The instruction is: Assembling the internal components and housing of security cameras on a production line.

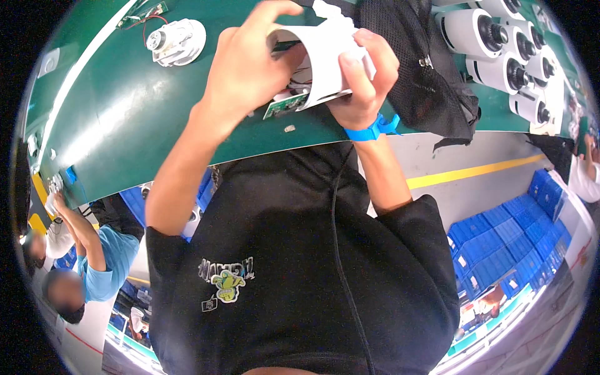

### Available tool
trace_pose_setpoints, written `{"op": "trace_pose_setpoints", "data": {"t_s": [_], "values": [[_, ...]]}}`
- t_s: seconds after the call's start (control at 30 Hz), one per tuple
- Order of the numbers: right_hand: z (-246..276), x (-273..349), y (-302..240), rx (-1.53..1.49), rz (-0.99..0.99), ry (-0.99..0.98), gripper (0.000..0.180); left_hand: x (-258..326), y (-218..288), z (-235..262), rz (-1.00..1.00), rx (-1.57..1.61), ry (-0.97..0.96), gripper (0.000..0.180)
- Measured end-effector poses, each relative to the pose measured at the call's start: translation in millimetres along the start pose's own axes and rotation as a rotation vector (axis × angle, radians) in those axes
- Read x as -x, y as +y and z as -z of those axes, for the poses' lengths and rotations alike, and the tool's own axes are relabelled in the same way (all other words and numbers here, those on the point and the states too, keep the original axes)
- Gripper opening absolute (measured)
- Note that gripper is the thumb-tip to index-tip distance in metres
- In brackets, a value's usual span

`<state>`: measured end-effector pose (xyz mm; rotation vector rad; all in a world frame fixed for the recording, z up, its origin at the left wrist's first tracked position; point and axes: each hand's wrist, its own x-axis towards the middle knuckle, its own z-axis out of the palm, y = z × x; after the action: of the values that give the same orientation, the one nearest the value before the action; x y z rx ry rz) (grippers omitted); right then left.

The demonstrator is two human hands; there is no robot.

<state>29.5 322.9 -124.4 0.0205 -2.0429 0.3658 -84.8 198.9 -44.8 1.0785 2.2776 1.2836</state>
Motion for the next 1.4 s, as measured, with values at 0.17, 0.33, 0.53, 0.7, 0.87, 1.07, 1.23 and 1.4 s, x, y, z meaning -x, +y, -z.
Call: {"op": "trace_pose_setpoints", "data": {"t_s": [0.17, 0.33, 0.53, 0.7, 0.87, 1.07, 1.23, 1.4], "values": [[5.3, 0.7, -4.1, 0.007, -0.126, -0.018, 0.075, 20.9, 0.3, -6.1, 0.025, 0.070, 0.210, 0.033], [6.5, -0.4, -3.4, 0.003, -0.104, -0.005, 0.075, 19.4, 1.8, -9.1, -0.205, -0.140, 0.368, 0.021], [6.4, -3.0, -4.2, 0.073, -0.068, -0.017, 0.078, 16.7, 2.6, -23.5, -0.093, -0.119, 0.446, 0.016], [6.0, -3.1, -1.0, 0.075, -0.058, -0.026, 0.089, 11.9, 8.1, -17.8, -0.073, -0.169, 0.437, 0.010], [5.2, -4.8, 3.1, 0.081, 0.010, -0.037, 0.091, 10.4, 21.2, -6.6, 0.103, 0.146, 0.399, 0.010], [2.2, -5.9, 3.9, 0.067, 0.045, -0.015, 0.091, 12.4, 19.0, -9.5, 0.042, 0.125, 0.521, 0.006], [3.3, -2.6, 1.8, 0.049, -0.011, -0.004, 0.092, 12.6, 3.1, -19.9, -0.022, 0.042, 0.536, 0.008], [1.4, -1.5, 1.5, 0.025, -0.061, 0.020, 0.088, 16.7, -4.0, -19.5, -0.125, -0.090, 0.479, 0.012]]}}
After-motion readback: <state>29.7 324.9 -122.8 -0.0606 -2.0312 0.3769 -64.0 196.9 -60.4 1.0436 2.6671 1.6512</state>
